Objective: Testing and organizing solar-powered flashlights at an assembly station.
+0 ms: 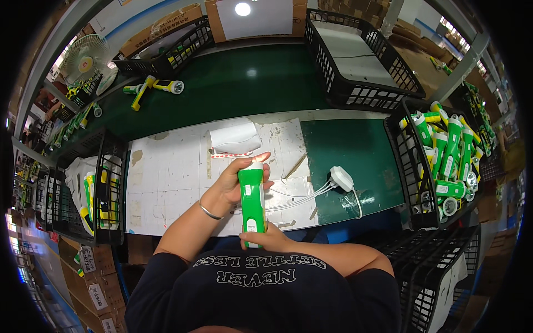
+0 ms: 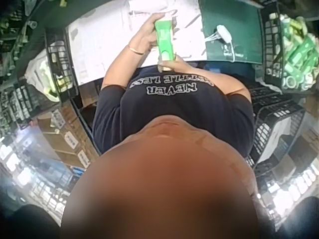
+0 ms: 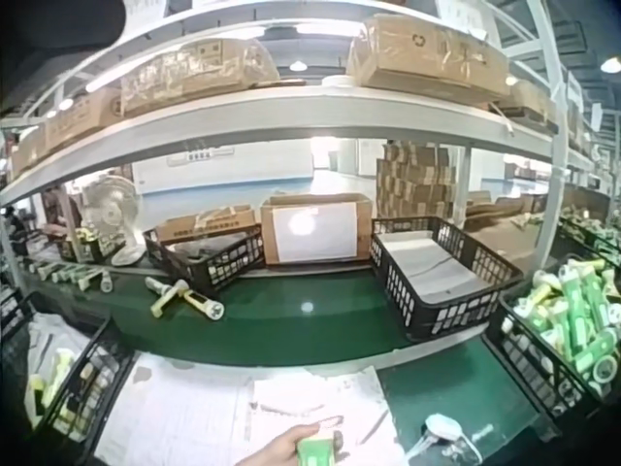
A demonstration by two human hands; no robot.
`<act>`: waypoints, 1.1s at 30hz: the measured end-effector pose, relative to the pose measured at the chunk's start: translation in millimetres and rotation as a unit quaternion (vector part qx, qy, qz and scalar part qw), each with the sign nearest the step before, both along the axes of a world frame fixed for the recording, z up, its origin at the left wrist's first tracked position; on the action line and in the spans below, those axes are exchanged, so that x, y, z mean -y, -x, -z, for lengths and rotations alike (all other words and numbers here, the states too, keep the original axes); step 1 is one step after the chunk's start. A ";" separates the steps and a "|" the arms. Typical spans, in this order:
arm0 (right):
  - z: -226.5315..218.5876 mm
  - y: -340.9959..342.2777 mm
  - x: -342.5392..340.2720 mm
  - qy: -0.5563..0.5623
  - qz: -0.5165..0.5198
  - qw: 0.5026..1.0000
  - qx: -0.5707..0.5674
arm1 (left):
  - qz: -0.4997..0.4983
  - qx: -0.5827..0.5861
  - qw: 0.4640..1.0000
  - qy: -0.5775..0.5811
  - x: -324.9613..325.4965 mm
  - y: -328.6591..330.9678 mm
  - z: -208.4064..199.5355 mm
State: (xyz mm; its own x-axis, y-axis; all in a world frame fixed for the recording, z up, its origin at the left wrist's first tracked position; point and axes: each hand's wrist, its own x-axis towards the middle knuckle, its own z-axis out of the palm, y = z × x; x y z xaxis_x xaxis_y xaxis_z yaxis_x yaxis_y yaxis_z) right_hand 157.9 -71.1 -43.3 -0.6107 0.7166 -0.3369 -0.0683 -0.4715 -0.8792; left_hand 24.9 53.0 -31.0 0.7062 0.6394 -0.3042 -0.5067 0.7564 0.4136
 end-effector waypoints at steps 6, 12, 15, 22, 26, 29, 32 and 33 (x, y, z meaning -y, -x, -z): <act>-4.7 -2.5 1.4 0.022 0.009 0.998 -0.060 | 0.004 0.119 0.993 0.011 0.0 -3.5 11.8; -11.2 0.0 -3.5 0.020 0.003 0.996 0.084 | 0.001 -0.270 0.954 -0.131 -2.0 1.9 -20.6; -4.2 -1.9 2.2 -0.001 -0.030 0.999 0.045 | 0.021 -0.015 0.999 -0.028 0.5 6.5 -10.9; -4.2 -7.7 1.2 0.085 -0.015 0.991 -0.103 | 0.006 0.144 0.989 0.011 0.9 -3.1 18.5; -3.8 -7.7 -4.4 0.060 -0.024 0.991 -0.117 | -0.006 0.114 0.993 0.038 -1.0 -1.5 17.2; -8.9 -6.6 -5.6 0.073 -0.005 0.990 -0.123 | -0.020 0.091 0.994 0.057 7.2 -2.6 9.3; -7.4 -10.0 -5.2 0.134 0.029 0.982 -0.128 | -0.001 -0.002 1.000 0.010 23.1 -5.7 3.5; -5.6 -11.5 -3.7 0.180 0.040 0.973 -0.135 | 0.004 -0.060 0.998 -0.034 34.3 -7.1 0.0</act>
State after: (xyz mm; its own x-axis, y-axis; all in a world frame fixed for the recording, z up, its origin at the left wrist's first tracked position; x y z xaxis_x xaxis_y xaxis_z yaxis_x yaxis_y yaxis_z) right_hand 169.3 -67.4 -37.7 -0.6594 0.6303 -0.4099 -0.3236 -0.7300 -0.6020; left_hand 32.0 18.7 -31.1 0.6724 0.6558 -0.3432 -0.4450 0.7287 0.5206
